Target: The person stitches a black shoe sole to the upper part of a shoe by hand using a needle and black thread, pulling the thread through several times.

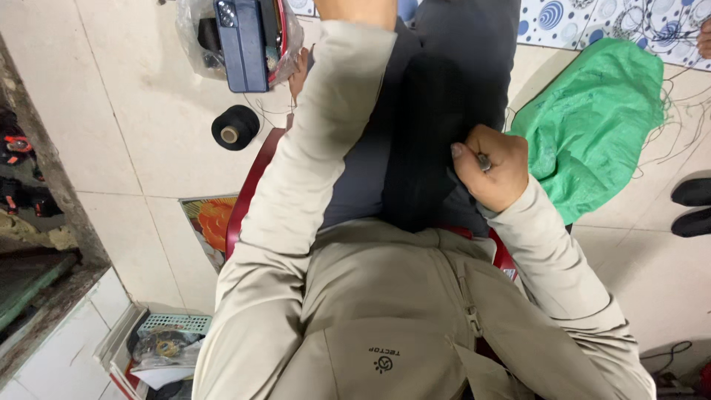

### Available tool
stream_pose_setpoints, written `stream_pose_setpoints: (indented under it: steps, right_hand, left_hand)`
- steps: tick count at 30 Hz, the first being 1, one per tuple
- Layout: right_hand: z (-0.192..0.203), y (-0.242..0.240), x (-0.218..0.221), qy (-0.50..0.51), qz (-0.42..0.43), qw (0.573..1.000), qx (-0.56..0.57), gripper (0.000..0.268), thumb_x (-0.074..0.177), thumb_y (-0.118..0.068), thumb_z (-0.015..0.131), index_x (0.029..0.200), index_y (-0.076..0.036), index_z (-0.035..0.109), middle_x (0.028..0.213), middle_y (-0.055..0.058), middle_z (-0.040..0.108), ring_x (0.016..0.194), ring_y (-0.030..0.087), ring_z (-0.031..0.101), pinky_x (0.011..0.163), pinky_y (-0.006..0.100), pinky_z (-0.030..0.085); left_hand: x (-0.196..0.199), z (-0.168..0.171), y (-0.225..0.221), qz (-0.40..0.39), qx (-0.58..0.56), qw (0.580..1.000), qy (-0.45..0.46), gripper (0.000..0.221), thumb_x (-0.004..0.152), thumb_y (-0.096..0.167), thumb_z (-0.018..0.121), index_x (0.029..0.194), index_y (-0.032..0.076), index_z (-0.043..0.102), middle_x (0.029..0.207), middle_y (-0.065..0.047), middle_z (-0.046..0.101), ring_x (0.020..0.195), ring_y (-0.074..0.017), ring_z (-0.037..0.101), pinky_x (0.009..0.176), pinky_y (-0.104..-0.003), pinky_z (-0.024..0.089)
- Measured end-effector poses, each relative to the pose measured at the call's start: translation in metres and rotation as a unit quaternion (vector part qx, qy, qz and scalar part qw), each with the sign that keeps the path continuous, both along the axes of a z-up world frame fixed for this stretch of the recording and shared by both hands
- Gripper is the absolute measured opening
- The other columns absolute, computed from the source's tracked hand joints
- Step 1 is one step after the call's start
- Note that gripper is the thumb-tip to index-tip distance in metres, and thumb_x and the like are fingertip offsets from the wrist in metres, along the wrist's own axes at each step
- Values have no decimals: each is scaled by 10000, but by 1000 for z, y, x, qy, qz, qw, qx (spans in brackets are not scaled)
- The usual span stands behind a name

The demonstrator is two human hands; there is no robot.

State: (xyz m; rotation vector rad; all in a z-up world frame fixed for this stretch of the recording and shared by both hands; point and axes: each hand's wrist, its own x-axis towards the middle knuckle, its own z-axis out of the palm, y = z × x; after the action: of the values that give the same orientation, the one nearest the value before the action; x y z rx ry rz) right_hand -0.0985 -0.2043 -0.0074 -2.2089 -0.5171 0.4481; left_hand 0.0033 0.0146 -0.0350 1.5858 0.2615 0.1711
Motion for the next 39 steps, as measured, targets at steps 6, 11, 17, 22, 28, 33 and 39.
stream_pose_setpoints:
  steps: [6,11,17,22,28,33,39]
  right_hand:
    - [41,-10,17,80,-28,995,-49,152,823,-142,667,705,-94,585,660,10,560,553,106,479,537,257,368]
    - [93,-24,24,-71,82,985,-137,323,908,-40,633,1230,-51,620,1129,95,632,819,220,612,708,320,469]
    - [78,-19,17,-190,164,920,-301,356,1003,-308,536,1355,-341,570,659,-60,451,438,160,423,341,299,237]
    - [76,-17,19,-225,181,905,-312,365,995,-337,554,1359,-343,556,697,-66,489,458,168,454,344,301,277]
    - [75,-14,20,-247,184,896,-318,378,988,-385,577,1364,-355,556,715,-75,499,488,147,465,355,294,296]
    - [75,-16,21,-268,204,879,-338,402,997,-411,567,1395,-377,520,731,-84,490,474,127,448,350,275,270]
    - [91,-4,19,-318,211,842,-381,413,975,-431,624,1378,-417,538,745,-80,496,438,125,470,371,249,269]
  left_hand:
    - [-22,-2,73,-111,35,991,68,342,783,258,395,558,106,603,449,7,556,471,-80,582,580,-238,491]
    - [-93,-25,181,-203,373,886,189,388,951,373,636,967,-14,650,853,-144,660,696,-260,610,590,-375,478]
    - [-103,57,50,-248,319,914,33,797,608,319,809,1299,236,419,1314,12,439,1187,-207,516,934,-410,299]
    - [-107,53,17,-348,303,882,94,1106,703,524,875,1451,240,111,1544,-18,152,1438,-249,112,1032,-695,35]
    - [-109,43,15,-335,297,892,69,1105,683,498,898,1448,250,139,1540,-4,206,1438,-223,103,1035,-677,-35]
    - [-108,40,15,-331,290,896,67,1103,657,486,910,1439,267,164,1531,13,241,1434,-213,114,1036,-662,-62]
    - [-107,37,12,-331,303,891,65,1123,656,522,919,1441,273,156,1534,13,234,1433,-196,108,1022,-680,-60]
